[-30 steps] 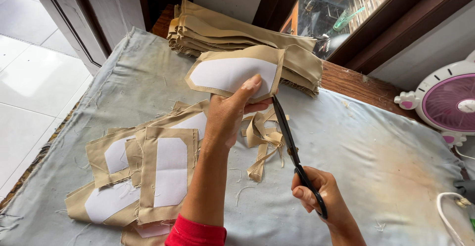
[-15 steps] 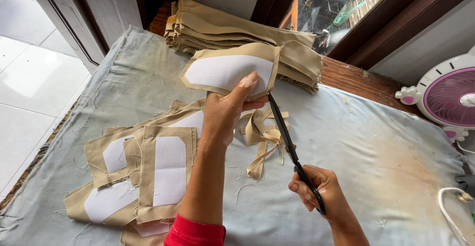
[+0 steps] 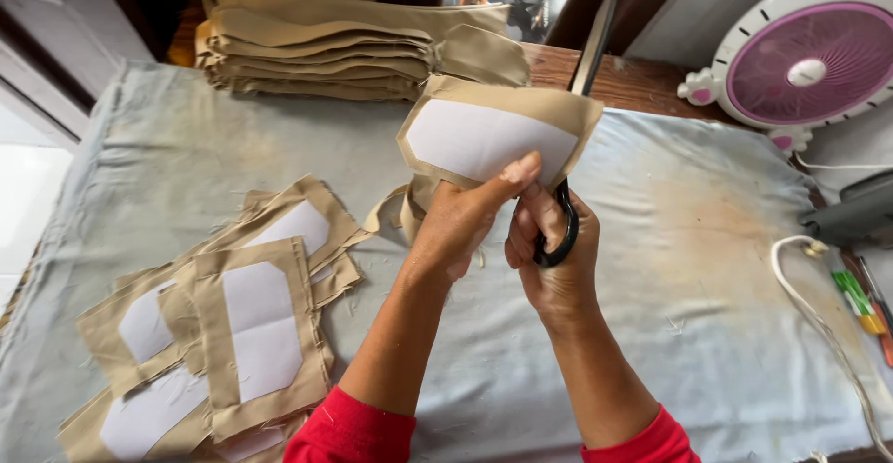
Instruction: The person uses scissors to trim beige fabric pieces that have white paper templates attached. They cut along the template edges, remove the excess fabric, and then peel off the paper template from each piece.
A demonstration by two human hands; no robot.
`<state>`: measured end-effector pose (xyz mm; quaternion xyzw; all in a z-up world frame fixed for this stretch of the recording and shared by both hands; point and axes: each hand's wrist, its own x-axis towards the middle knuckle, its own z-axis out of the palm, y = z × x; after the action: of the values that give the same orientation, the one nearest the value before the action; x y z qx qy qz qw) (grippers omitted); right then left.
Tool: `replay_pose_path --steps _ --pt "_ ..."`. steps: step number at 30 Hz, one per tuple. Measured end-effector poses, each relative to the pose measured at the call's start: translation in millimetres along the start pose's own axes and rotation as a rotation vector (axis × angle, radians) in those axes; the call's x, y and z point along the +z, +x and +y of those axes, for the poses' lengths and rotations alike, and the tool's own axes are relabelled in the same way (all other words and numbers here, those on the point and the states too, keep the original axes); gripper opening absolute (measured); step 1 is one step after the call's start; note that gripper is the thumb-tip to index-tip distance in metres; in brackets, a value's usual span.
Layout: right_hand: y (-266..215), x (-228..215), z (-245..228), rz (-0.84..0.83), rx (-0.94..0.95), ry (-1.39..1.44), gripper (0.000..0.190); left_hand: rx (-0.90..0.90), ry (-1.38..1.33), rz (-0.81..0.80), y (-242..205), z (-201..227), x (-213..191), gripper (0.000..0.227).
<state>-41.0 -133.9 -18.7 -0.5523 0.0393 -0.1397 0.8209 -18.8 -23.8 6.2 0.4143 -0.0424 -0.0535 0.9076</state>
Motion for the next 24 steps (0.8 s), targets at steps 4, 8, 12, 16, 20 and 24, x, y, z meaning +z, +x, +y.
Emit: replay_pose_path --steps 4,8,12,16,20,24 --pt "9 -32 -7 0.029 -0.084 0.006 0.028 -0.037 0.07 -0.064 2 -4 -6 0.063" --pt "32 -73 -12 -0.008 -0.122 -0.211 0.03 -0.095 0.221 -0.137 23 -19 -55 0.047" --pt "41 -81 -9 -0.026 -0.094 -0.322 0.027 -0.107 0.285 -0.179 22 -5 -53 0.038" --pt "10 -79 -8 -0.18 -0.055 -0.3 0.021 0.08 0.083 0.073 40 -5 -58 0.042" --pt "-28 -103 16 -0.484 0.152 -0.315 0.061 0.149 -0.18 0.314 44 8 -58 0.04" --pt "-45 -102 28 -0.517 0.441 -0.489 0.049 0.113 -0.225 0.39 38 21 -46 0.058"
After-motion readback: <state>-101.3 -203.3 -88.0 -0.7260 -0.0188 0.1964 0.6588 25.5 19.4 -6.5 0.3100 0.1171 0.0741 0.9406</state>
